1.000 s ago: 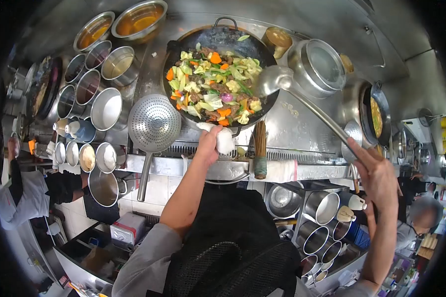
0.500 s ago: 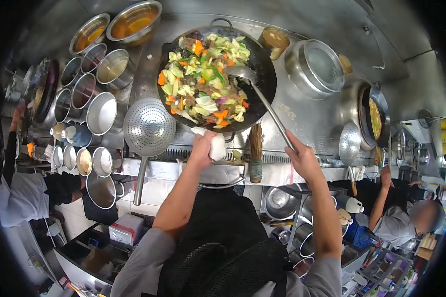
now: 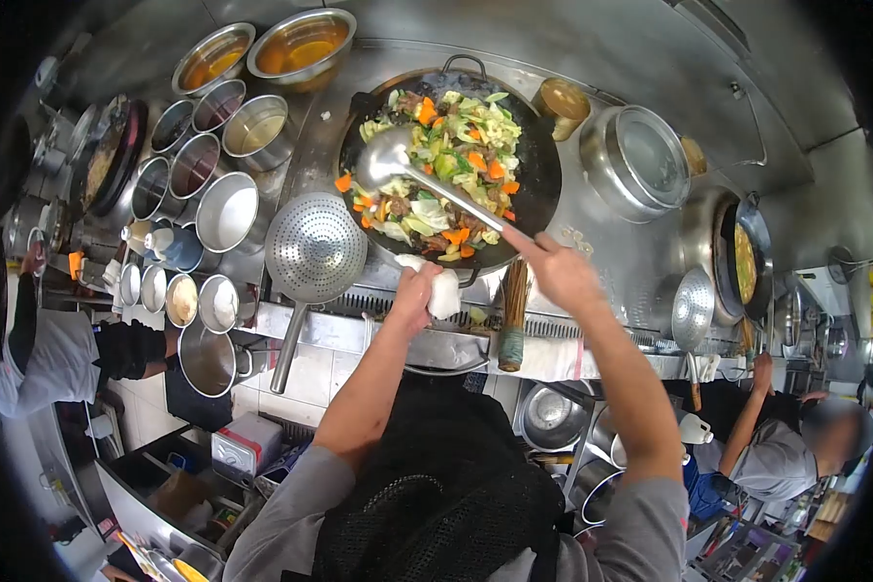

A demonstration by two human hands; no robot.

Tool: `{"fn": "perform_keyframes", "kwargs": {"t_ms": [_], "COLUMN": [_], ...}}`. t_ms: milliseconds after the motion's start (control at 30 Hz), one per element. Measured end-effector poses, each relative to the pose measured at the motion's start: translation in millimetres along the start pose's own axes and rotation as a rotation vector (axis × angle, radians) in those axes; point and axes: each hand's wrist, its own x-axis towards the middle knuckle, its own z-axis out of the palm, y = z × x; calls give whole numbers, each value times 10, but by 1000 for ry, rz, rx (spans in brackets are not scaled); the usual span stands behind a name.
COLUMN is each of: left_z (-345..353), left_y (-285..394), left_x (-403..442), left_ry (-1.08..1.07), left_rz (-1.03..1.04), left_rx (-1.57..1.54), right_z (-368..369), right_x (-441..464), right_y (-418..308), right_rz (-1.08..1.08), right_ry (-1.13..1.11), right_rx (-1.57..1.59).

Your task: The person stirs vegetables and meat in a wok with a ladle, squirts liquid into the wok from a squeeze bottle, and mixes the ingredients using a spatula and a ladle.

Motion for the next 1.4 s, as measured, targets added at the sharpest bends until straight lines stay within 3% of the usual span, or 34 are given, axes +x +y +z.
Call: {"fn": "perform_keyframes", "kwargs": {"t_ms": [67,367,567,733,867,933,1000,1100,1200,1267,1333,1400], "left_z": [33,68,136,64,101,81,63,91,82,102,68,27], "left_y": [18,-17,238,187,220,205,153,157,137,149,129,102], "left_x": [-58,-39,-404,-306,-291,-240,-190,-150,-77,-62,24,20], "left_ry": [18,59,1,-58,-43,-21,6,6,-24,-2,-4,-94], "left_rz": [25,40,-22,-40,-56,-57,-66,-80,-50,-35,-54,-72], "left_rx": [-9,-83,-56,-129,-94,-43,-34,-62,-81,-88,-93,-77], "right_z": [-194,-929,-1886,-2538,-2194,-1614,-953,-5,2,-200,-154,-79], "right_x": [-215,-997,-1143,-1300,-1414,-1423,-1426,-1446,-1519,-1655,-1809,-1942], "right_y": [278,857,544,216,212,174,166,65,-29,-107,-5,72], "right_rz": [-24,14,31,291,243,203,333,364,358,420,363,457], "right_ry": [-62,5,34,-160,-277,-236,-282,-44,69,7,99,36], "right_rx": [-160,-229,-207,48,129,89,80,281,367,315,359,343]}}
